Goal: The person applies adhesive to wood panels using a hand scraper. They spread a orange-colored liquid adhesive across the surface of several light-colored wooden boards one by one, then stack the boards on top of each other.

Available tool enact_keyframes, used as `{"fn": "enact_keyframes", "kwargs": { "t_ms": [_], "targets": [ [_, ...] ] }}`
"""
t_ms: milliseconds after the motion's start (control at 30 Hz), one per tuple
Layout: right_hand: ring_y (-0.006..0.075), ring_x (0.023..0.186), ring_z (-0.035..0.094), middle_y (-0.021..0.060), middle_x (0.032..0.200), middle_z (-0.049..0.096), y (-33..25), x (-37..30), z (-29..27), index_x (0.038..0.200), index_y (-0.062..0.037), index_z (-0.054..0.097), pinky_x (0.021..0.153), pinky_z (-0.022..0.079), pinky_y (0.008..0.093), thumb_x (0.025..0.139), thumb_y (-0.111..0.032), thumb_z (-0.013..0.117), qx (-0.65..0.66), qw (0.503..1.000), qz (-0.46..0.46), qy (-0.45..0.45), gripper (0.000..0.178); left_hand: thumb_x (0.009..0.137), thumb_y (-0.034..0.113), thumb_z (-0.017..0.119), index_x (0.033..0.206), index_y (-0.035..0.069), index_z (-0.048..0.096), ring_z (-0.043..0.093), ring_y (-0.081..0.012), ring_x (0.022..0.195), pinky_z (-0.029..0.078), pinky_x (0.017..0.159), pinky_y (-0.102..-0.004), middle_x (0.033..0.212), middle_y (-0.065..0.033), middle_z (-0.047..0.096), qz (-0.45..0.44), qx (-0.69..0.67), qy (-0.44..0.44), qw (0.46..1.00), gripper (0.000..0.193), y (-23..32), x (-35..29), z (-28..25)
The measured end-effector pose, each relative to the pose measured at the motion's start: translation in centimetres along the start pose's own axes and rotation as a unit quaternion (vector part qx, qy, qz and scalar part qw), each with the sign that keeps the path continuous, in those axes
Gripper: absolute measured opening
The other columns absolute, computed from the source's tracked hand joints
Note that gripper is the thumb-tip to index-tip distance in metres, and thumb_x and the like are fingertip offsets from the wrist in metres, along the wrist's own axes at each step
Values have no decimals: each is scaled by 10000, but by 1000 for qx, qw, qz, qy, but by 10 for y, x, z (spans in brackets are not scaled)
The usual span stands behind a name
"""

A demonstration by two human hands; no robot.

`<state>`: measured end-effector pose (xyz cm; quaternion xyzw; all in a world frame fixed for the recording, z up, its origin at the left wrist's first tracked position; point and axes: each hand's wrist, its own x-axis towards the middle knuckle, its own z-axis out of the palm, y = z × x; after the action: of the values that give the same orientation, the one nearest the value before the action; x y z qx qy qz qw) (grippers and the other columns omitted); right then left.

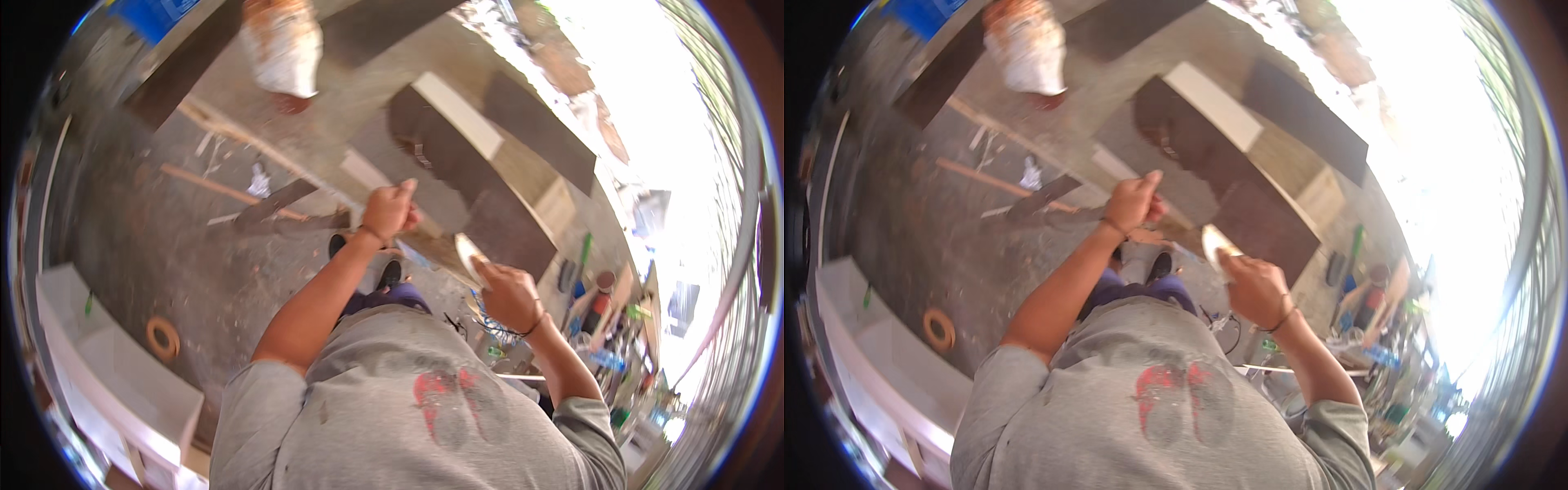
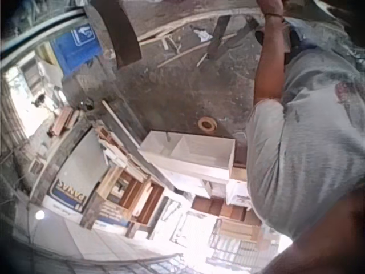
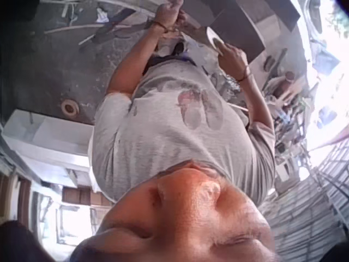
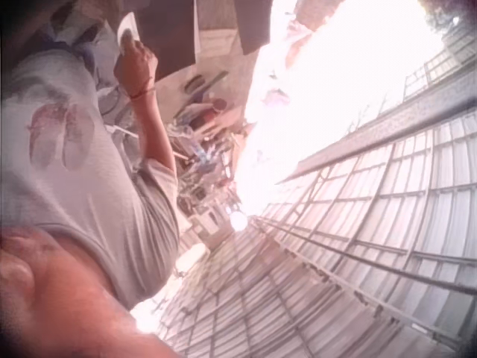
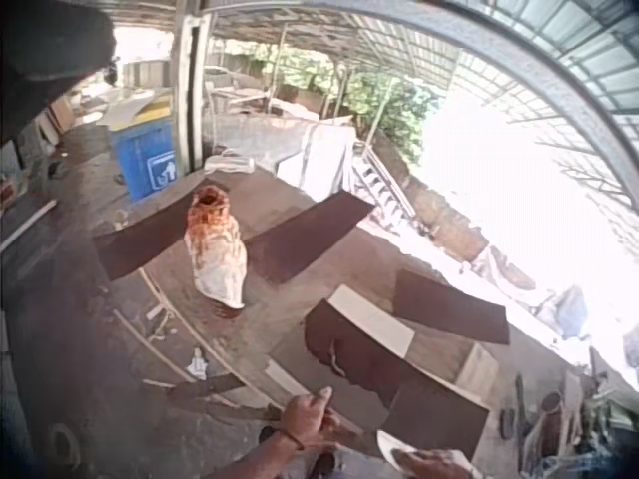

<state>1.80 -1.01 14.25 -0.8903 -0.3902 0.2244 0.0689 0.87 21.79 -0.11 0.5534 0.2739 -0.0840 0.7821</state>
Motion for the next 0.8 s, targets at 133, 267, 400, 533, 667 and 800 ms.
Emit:
{"fn": "enact_keyframes", "kwargs": {
  "t_ms": [133, 267, 400, 533, 667, 800],
  "targets": [
    [338, 738, 622, 179, 774, 624, -13, 0, -26, 1196, -101, 525, 684, 491, 429, 736, -53, 498, 41, 989, 68, -127, 463, 903, 437, 499, 713, -34, 576, 567, -133, 441, 466, 429, -232, 600, -109, 629, -24, 16, 8, 1000, 513, 3, -1, 9],
    [350, 679, 618, 175, 741, 622, 17, 62, -44, 1192, -117, 535, 639, 491, 441, 735, -64, 494, 18, 998, 38, 50, 461, 908, 428, 492, 698, -41, 572, 558, -135, 425, 455, 424, -232, 587, -116, 625, -29, 20, 8, 999, 520, 3, -4, 7],
    [340, 712, 626, 174, 803, 639, 3, 76, -25, 1201, -90, 532, 627, 493, 428, 729, -54, 481, -80, 996, 38, -23, 476, 915, 419, 481, 684, -46, 575, 555, -137, 423, 441, 422, -242, 571, -116, 619, -42, 12, -1, 999, 528, 4, -5, 6],
    [335, 720, 629, 163, 797, 639, -31, 48, -9, 1199, -95, 528, 632, 489, 433, 723, -71, 509, -58, 996, -3, -64, 477, 910, 420, 495, 688, -45, 584, 563, -133, 441, 449, 435, -238, 569, -104, 613, -30, 7, -3, 1000, 523, 2, -1, -2],
    [345, 701, 630, 173, 801, 644, -48, 54, -63, 1202, -116, 518, 634, 489, 439, 728, -68, 500, -13, 998, 21, -63, 477, 832, 532, 572, 722, 0, 603, 501, -90, 445, 353, 400, -211, 587, -62, 602, -67, 33, -33, 997, 544, 19, 2, -24],
    [359, 690, 616, 226, 679, 588, -29, 90, -85, 1179, -74, 547, 660, 498, 439, 740, -61, 478, 33, 998, 21, 47, 444, 766, 560, 642, 767, -24, 616, 545, -140, 535, 424, 495, -272, 612, -74, 598, 47, 138, 131, 981, 584, 35, 5, -67]
  ]
}}
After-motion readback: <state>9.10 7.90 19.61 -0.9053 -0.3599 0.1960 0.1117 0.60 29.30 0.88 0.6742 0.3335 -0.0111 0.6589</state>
